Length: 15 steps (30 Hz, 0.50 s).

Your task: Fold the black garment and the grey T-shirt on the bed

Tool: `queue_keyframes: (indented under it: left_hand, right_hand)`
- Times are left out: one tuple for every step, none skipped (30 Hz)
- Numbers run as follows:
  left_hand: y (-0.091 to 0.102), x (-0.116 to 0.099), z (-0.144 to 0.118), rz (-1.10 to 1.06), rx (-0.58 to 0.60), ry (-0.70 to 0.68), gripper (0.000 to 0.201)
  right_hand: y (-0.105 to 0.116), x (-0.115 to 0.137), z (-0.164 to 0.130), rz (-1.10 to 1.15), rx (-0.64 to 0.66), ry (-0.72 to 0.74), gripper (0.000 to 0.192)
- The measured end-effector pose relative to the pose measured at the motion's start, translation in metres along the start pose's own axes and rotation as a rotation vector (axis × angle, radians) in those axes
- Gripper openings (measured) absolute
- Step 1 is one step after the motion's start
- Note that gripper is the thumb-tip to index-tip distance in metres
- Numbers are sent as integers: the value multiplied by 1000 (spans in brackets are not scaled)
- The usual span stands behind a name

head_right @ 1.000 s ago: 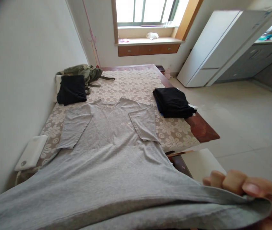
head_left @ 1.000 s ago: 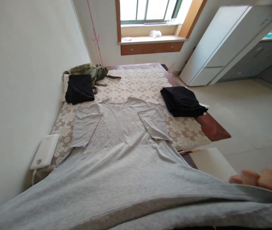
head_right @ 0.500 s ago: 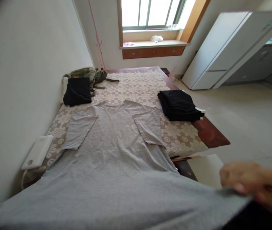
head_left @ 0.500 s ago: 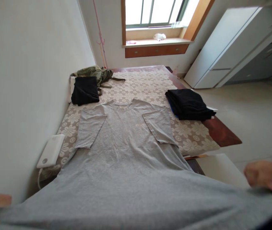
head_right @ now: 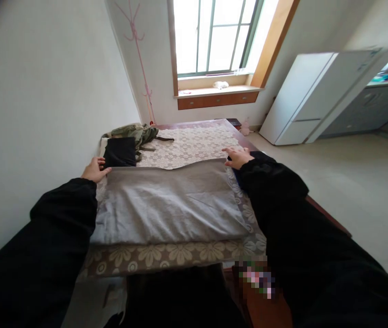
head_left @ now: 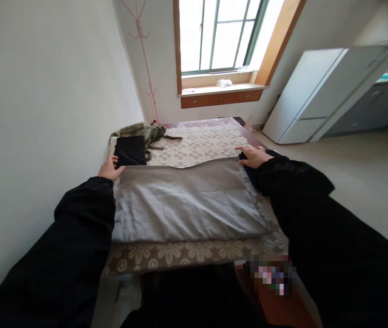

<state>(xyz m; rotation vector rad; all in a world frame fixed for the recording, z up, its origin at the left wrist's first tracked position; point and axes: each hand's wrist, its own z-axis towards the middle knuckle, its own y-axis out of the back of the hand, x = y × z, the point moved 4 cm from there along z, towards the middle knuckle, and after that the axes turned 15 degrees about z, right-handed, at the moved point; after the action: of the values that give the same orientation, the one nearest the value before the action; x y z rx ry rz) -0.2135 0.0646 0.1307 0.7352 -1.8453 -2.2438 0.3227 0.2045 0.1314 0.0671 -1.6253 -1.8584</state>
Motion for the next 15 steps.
queue_keyframes:
  left_hand:
    - [-8,2,-3,10,9,-1,62]
    - [-14,6,-11,21,21,-12,62]
    - [-19,12,-24,36,37,-31,58]
    - [-22,21,-40,52,61,-53,52]
    - [-24,31,-58,101,84,-78,48]
    - [-24,44,-79,156,94,-85,49]
    - [-26,58,-100,198,117,-74,53]
    - [-27,72,-121,218,142,-47,56]
    - [-29,84,-141,227,168,-26,59]
    - [-32,95,-159,224,207,-17,60]
    - [-35,103,-175,209,257,-11,60]
    - [-40,109,-188,195,303,2,59]
    - [-44,113,-198,178,335,15,59]
    - [-48,115,-205,159,347,34,59]
    - [-51,115,-209,136,337,64,60]
  right_hand:
    - [-10,-1,-6,-6,4,-25,40]
    - [-20,-1,-18,6,19,-41,43]
    - [-29,-1,-36,47,35,-42,42]
    - [-36,-1,-59,102,47,-41,38]
    - [-42,-3,-85,149,46,-77,36]
    - [-47,-7,-114,187,38,-140,36]
    - [-51,-11,-142,216,25,-217,36]
    - [-55,-16,-169,241,13,-295,36]
    - [-58,-20,-194,252,9,-373,36]
    - [-62,-22,-215,265,15,-438,37]
    - [-65,-24,-231,286,22,-493,38]
    - [-68,-23,-243,326,34,-539,39]
    - [-72,-21,-251,392,52,-582,40]
    - [-76,-18,-257,486,74,-630,44]
    - [-81,-14,-260,606,97,-684,50]
